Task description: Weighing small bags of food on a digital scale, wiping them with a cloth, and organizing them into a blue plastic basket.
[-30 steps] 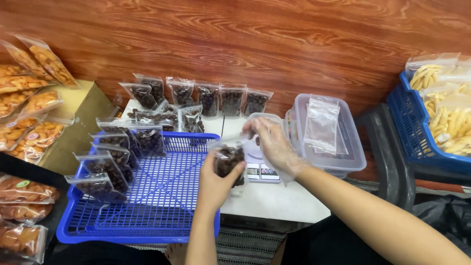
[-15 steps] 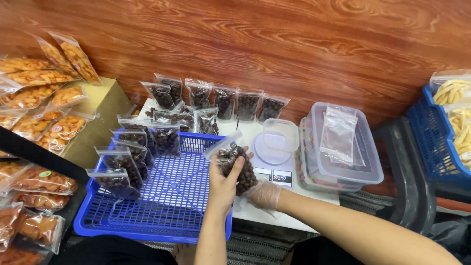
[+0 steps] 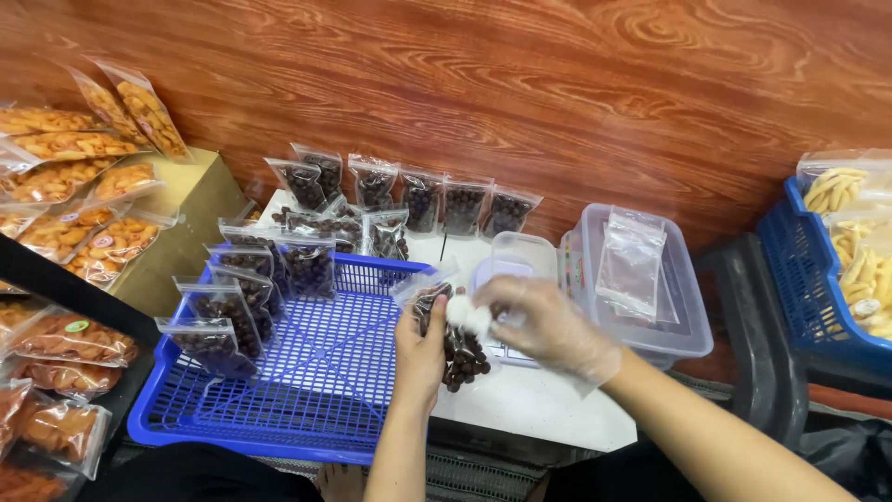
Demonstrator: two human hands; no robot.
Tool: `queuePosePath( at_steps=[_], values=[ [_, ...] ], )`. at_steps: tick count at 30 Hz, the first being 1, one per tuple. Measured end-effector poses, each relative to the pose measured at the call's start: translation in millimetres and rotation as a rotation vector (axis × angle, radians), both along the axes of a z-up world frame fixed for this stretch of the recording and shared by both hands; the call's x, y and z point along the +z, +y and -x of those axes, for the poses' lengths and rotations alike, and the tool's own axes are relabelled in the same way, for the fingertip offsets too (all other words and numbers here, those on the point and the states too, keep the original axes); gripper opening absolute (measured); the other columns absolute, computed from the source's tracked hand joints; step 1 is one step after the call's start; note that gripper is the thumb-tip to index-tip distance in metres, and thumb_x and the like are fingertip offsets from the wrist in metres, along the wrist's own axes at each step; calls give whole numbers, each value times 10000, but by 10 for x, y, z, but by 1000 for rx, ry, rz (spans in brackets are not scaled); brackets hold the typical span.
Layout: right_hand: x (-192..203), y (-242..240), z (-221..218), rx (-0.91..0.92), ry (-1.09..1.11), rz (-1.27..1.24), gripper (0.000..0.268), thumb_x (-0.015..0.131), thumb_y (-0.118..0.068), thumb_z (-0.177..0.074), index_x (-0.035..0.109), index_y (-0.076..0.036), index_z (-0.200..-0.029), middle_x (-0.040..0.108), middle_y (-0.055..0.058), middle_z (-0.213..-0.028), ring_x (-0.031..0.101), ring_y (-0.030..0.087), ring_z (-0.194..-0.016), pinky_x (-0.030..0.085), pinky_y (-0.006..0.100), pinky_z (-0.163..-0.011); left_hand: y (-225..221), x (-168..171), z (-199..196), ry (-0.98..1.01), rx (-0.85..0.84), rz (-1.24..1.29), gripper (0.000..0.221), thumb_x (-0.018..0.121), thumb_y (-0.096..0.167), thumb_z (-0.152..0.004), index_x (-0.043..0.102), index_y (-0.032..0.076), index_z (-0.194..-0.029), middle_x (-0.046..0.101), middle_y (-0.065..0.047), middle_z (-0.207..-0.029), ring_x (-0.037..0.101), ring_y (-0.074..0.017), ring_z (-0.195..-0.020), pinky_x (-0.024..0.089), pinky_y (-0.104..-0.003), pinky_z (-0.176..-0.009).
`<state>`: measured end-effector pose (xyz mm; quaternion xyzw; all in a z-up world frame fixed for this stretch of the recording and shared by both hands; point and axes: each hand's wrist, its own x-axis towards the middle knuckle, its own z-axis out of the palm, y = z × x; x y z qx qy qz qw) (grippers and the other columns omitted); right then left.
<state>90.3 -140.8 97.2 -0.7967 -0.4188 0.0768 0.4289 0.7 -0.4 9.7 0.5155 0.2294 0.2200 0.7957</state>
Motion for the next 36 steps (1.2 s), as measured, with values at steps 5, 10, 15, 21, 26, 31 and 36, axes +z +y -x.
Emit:
queuePosePath(
  at_steps=[5, 10, 15, 21, 26, 31, 36],
  values=[
    [-508, 169, -169, 154, -474, -39, 184, 668, -51, -833, 689, -201, -937, 685, 13, -927, 715, 245, -760, 604, 363, -667, -86, 202, 105, -62, -186, 71, 581, 374, 379, -1105, 491, -75, -1448, 497, -254, -1502, 413, -331, -1437, 293, -507, -1211],
    [-356, 281, -8, 143, -443, 33, 128, 658, -86, -877, 688, -124, -995, 690, 118, -977, 727, 299, -798, 604, 398, -692, -158, 160, 42, -129, -119, 201, 463, 410, 382, -1084, 543, 49, -1376, 602, -160, -1354, 525, -251, -1293, 386, -476, -1167],
    [-467, 229, -45, 220, -303, -36, 215, 578, -141, -987, 708, -95, -1152, 661, 193, -1105, 712, 402, -886, 621, 471, -731, -20, -89, -42, -97, -66, 172, 434, 417, 395, -1086, 582, 88, -1344, 631, -124, -1360, 558, -204, -1275, 408, -456, -1166],
    [-499, 264, -102, 110, -241, -146, 125, 799, -183, -847, 741, -119, -938, 723, 119, -1042, 728, 311, -788, 592, 387, -669, -64, -131, -13, -198, -234, 50, 610, 237, 409, -1111, 231, 86, -1628, 313, -227, -1630, 260, -329, -1506, 192, -522, -1243],
    [-463, 309, -250, 22, -227, -141, 154, 769, -75, -859, 766, -107, -1009, 748, 132, -902, 736, 320, -770, 594, 399, -662, -113, -38, 24, -204, -263, 58, 590, 204, 405, -1110, 221, 142, -1638, 234, -141, -1683, 205, -276, -1540, 167, -485, -1248],
    [-743, 359, -117, 42, -252, -159, 46, 787, -140, -858, 746, -152, -875, 727, 68, -851, 698, 251, -675, 576, 360, -609, -44, -198, 24, -251, -244, 156, 575, 212, 362, -1117, 189, 139, -1645, 313, -179, -1632, 271, -289, -1492, 228, -515, -1223],
    [-616, 365, -66, -46, -163, -196, 73, 762, -87, -900, 713, -97, -847, 706, 92, -785, 637, 186, -573, 555, 286, -549, 36, -551, -142, -252, -249, 186, 590, 234, 425, -1101, 260, 175, -1634, 392, -187, -1612, 387, -327, -1465, 353, -530, -1181]
  ],
)
